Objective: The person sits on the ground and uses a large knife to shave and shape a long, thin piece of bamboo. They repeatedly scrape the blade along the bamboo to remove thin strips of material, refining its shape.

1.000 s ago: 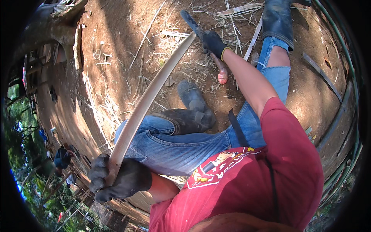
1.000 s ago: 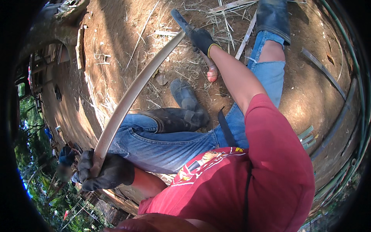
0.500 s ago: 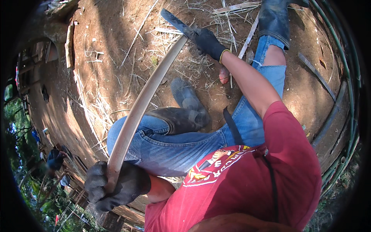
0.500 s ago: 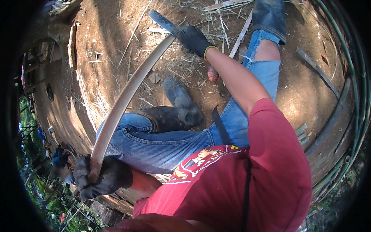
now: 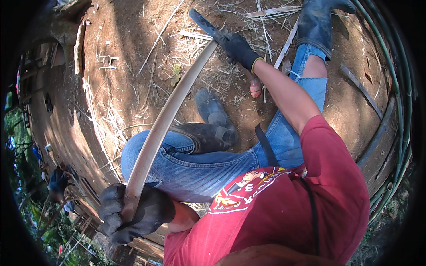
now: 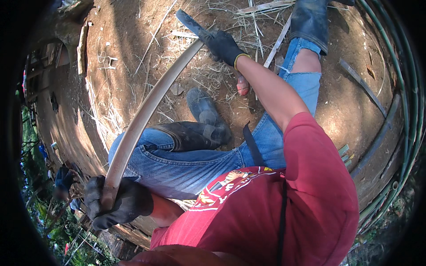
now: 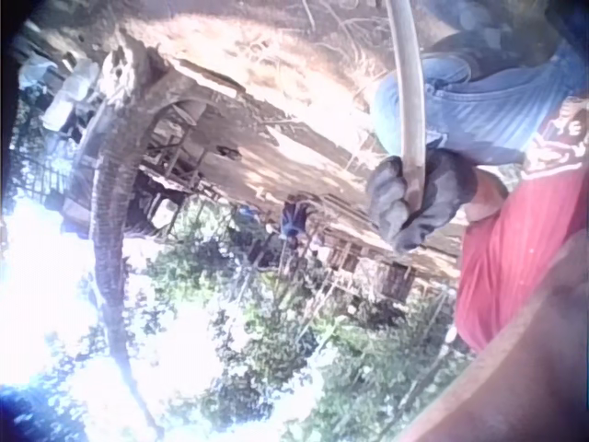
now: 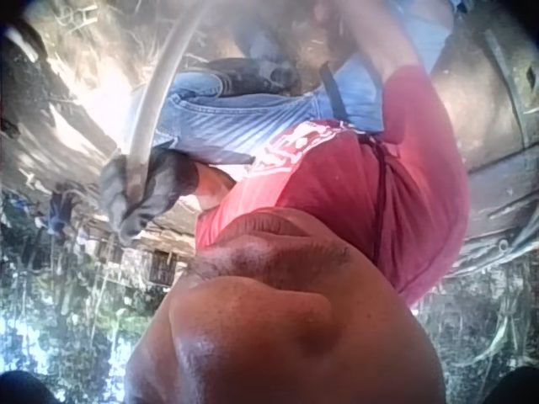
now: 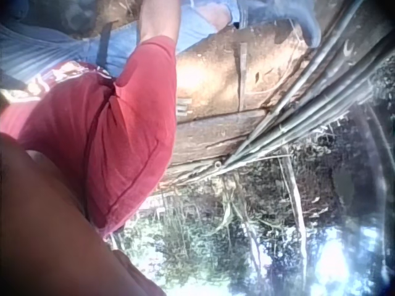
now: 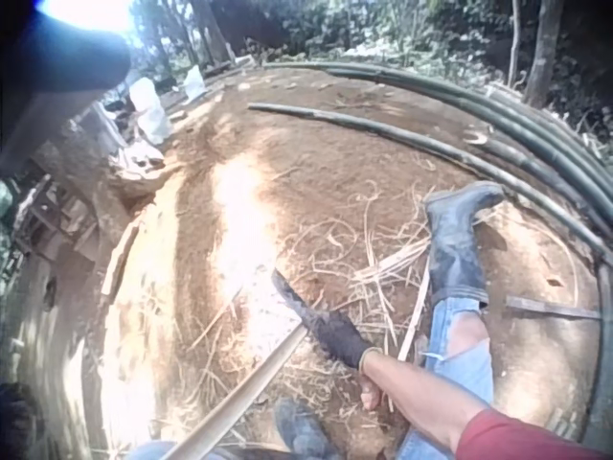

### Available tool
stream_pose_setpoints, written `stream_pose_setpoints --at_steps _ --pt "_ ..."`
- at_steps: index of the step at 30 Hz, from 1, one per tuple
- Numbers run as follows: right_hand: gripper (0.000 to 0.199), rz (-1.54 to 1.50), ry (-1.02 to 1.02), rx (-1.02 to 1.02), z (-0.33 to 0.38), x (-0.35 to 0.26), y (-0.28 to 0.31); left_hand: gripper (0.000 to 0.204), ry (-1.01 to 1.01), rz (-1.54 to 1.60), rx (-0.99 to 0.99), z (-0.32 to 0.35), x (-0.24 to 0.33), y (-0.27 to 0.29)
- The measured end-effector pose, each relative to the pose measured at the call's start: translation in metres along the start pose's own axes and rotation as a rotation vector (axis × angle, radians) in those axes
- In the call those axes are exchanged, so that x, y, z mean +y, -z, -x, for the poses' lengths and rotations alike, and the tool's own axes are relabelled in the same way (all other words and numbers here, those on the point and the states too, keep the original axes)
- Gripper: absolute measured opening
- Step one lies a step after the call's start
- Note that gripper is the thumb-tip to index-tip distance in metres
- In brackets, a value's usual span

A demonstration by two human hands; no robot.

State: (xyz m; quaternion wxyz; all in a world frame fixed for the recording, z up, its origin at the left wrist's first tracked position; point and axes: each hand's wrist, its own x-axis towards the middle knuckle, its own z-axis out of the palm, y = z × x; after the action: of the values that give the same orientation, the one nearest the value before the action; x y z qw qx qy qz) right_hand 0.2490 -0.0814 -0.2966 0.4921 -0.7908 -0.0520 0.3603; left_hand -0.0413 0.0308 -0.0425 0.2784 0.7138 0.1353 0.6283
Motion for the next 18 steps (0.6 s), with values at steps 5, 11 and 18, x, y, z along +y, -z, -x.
stream_pose_setpoints --at_steps 5,11,18 --pt "0.069 0.068 -0.094 0.043 -0.022 0.003 0.011 0.035 -0.105 0.005 0.003 0.004 -0.004 0.003" --pt "0.069 0.035 -0.055 0.064 -0.02 0.005 0.006 0.04 -0.123 -0.059 -0.028 0.005 -0.005 0.005" --pt "0.065 -0.014 -0.06 0.022 -0.006 0.004 0.001 0.042 -0.075 0.05 -0.029 0.006 -0.002 0.007"
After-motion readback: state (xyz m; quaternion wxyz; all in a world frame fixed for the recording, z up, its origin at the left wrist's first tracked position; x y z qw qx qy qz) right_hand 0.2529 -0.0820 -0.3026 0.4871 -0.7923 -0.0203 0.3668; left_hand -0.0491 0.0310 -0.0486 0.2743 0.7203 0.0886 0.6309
